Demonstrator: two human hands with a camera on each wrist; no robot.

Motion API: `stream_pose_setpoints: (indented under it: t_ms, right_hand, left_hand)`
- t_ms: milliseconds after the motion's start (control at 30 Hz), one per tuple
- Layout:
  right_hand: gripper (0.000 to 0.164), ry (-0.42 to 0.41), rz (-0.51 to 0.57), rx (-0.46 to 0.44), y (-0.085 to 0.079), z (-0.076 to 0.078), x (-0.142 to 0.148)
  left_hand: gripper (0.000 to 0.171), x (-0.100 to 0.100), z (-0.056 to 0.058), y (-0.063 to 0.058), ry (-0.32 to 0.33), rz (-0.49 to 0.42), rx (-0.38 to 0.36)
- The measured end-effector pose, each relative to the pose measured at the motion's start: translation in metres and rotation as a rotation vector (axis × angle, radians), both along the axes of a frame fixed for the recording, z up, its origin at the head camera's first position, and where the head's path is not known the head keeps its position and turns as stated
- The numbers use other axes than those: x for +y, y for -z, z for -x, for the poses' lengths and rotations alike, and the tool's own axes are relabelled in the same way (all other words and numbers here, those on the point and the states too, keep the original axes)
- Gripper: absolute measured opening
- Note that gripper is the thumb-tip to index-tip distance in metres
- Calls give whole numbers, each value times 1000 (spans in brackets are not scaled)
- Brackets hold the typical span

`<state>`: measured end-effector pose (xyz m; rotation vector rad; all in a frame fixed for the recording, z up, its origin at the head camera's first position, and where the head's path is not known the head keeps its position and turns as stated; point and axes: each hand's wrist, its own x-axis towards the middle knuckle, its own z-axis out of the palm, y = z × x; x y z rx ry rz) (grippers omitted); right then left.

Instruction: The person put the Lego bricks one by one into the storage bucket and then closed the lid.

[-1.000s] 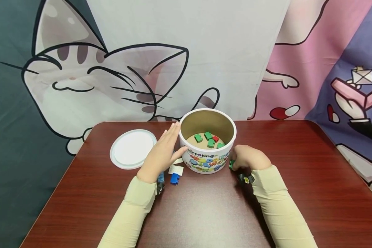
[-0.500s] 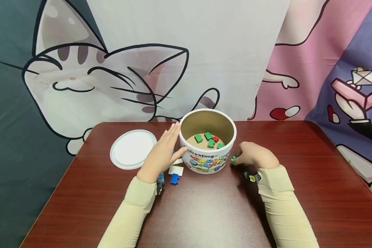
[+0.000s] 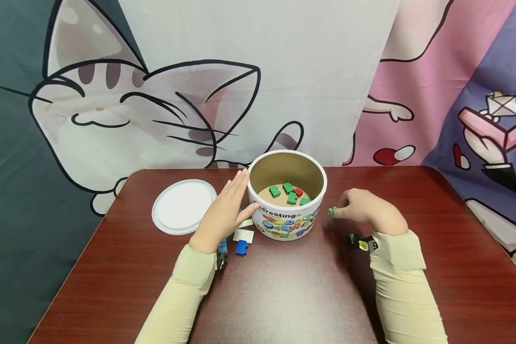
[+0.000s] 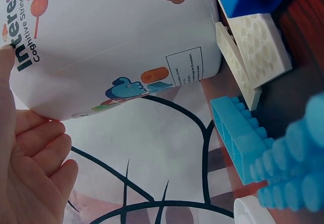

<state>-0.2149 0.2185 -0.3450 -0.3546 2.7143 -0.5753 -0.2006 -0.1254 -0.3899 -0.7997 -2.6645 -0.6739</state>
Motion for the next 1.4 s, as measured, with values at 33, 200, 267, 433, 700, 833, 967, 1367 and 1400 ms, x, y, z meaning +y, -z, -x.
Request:
stream_pose_setpoints:
  t_ms: [33,200,267,433,700,833,967,1367,1400]
  right_hand:
    - [34,1,6,17,-3,-2,0]
    - [31,1,44,103,-19,-12,-1]
    - [28,9,66,142,-24,-17,-3]
    - [22,48,125,216,-35,-28,-7]
    - [22,83,237,365,-47,-44,-16]
    - [19,96,310,462,-47,-45,-23]
    - [18,93,364,536,-42,-42,-32]
    - [20,-23,329,562,-28,-20,-53]
    - [20,-35,322,552,-28,-17,-55]
  left_hand:
    - [79,0,0,0,0,0,3]
    - [79,0,1,-1,-3,0,2]
    - [80,0,1,-2,-3,-1,4]
    - [80,-1,0,-2,-3,-9,11]
    - [79,-2,0,0,-2,-3,18]
    - [80,-3,-1,0,-8,3,9]
    - [80,-3,-1,1,-8,7,9]
    - [80,-1,-2,1,-1,4,21]
    - [80,-1,-2,0,1,8,21]
